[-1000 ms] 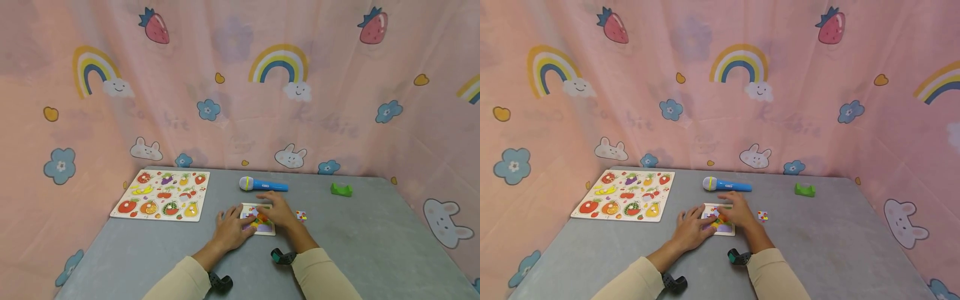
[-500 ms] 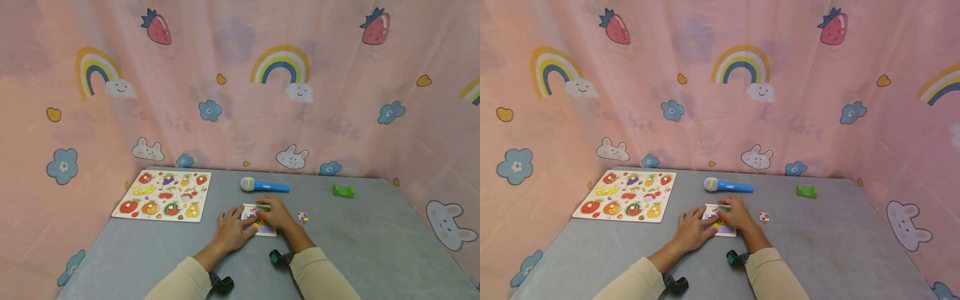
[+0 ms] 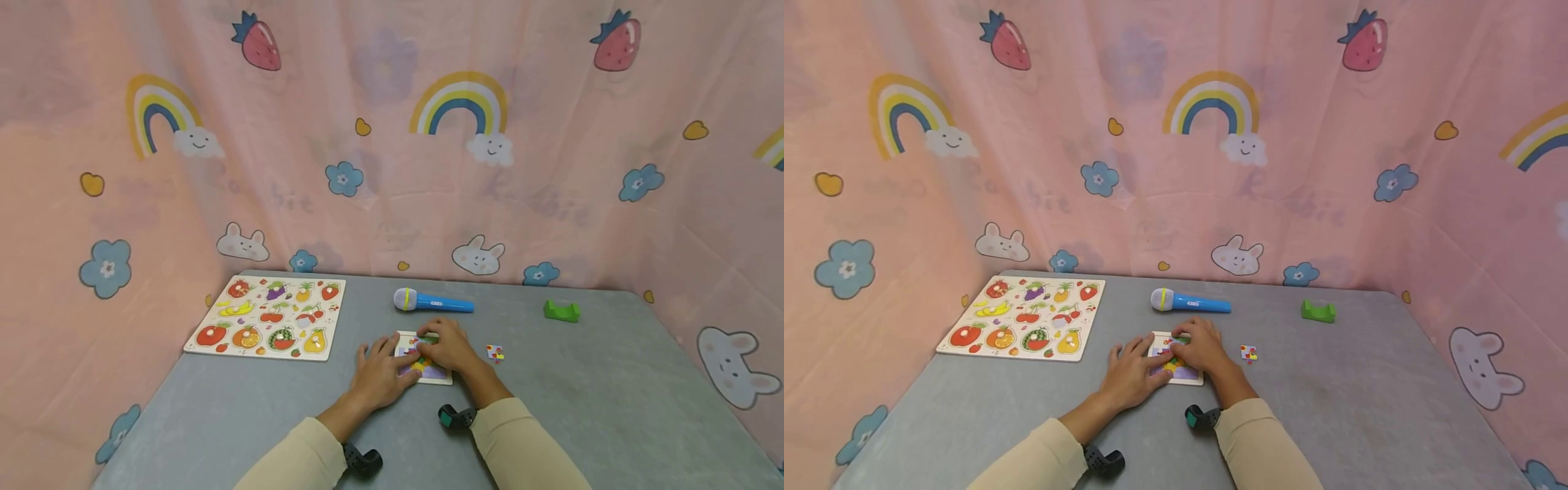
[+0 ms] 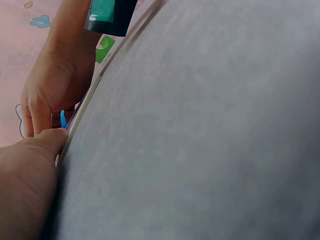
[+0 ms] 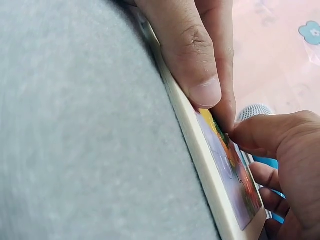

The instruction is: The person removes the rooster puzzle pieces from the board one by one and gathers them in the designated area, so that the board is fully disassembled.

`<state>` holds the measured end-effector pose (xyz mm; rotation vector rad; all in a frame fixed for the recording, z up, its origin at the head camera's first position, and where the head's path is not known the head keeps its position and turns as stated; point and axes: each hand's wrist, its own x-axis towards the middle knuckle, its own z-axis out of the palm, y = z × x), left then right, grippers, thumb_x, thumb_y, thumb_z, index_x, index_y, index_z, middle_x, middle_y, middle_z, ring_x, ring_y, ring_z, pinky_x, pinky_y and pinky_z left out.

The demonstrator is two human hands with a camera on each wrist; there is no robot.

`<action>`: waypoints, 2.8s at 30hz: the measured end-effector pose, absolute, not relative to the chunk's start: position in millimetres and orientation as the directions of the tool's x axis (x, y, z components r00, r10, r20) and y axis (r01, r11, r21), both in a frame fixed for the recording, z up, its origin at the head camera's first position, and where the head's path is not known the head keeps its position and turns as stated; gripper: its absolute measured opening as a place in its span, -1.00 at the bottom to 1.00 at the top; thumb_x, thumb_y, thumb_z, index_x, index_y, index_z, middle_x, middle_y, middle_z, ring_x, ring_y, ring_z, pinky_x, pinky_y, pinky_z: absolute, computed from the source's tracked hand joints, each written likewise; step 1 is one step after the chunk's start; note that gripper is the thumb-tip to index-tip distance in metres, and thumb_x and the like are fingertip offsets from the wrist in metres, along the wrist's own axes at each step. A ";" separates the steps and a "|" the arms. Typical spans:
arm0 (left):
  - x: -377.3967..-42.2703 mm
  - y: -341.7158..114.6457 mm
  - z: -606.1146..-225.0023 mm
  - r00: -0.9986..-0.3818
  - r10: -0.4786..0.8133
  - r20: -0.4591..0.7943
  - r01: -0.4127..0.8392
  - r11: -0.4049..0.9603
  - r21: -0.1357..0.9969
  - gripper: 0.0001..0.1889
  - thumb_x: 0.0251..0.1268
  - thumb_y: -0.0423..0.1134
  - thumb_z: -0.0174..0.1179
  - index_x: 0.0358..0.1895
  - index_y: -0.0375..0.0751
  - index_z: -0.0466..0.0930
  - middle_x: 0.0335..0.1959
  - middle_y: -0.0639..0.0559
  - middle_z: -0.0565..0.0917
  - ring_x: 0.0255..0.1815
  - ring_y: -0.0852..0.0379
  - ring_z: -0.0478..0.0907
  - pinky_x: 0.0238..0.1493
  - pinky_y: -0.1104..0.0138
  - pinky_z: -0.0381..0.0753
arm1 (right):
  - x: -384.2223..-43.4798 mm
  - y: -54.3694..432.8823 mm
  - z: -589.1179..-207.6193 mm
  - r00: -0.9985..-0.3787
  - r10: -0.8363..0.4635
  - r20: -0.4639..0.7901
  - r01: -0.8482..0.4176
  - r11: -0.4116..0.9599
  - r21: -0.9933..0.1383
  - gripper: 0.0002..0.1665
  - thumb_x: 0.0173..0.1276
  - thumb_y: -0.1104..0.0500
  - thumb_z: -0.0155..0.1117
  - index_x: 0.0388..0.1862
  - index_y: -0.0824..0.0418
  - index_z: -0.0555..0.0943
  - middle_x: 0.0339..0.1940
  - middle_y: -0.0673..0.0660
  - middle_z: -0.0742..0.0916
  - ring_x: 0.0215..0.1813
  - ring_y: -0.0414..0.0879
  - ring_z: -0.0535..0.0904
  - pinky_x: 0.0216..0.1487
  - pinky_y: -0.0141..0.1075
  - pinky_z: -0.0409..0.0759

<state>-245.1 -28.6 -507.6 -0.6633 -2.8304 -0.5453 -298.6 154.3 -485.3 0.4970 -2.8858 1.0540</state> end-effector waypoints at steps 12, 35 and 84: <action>-244.9 -28.7 -506.2 -0.889 0.391 0.238 0.450 0.842 0.297 -0.53 0.33 0.26 0.04 0.22 0.25 0.58 0.42 -0.13 0.28 0.38 -0.14 0.19 0.21 -0.26 0.02 | -299.9 151.4 -481.9 -0.955 -0.281 0.090 -0.280 0.767 -0.577 -0.90 0.21 0.12 0.37 -0.28 0.02 0.67 0.01 0.07 0.59 0.13 0.12 0.37 0.13 0.15 0.20; -245.8 -28.2 -507.0 -0.885 0.390 0.253 0.454 0.842 0.292 -0.55 0.33 0.25 0.06 0.20 0.27 0.59 0.42 -0.12 0.28 0.38 -0.13 0.20 0.20 -0.26 0.02 | -295.7 153.9 -494.1 -0.897 -0.344 0.278 -0.441 0.743 -0.503 -0.68 0.19 0.29 0.29 -0.05 0.16 0.71 -0.12 0.04 0.61 0.01 0.01 0.40 -0.01 0.01 0.27; -245.6 -27.5 -507.9 -0.883 0.390 0.261 0.455 0.847 0.275 -0.57 0.33 0.26 0.05 0.18 0.31 0.60 0.42 -0.10 0.30 0.37 -0.10 0.21 0.21 -0.26 0.05 | -295.4 166.0 -490.6 -0.837 -0.405 0.368 -0.547 0.646 -0.533 -0.62 0.27 0.35 0.28 0.10 0.34 0.62 -0.02 0.18 0.66 0.05 0.10 0.57 0.09 0.03 0.46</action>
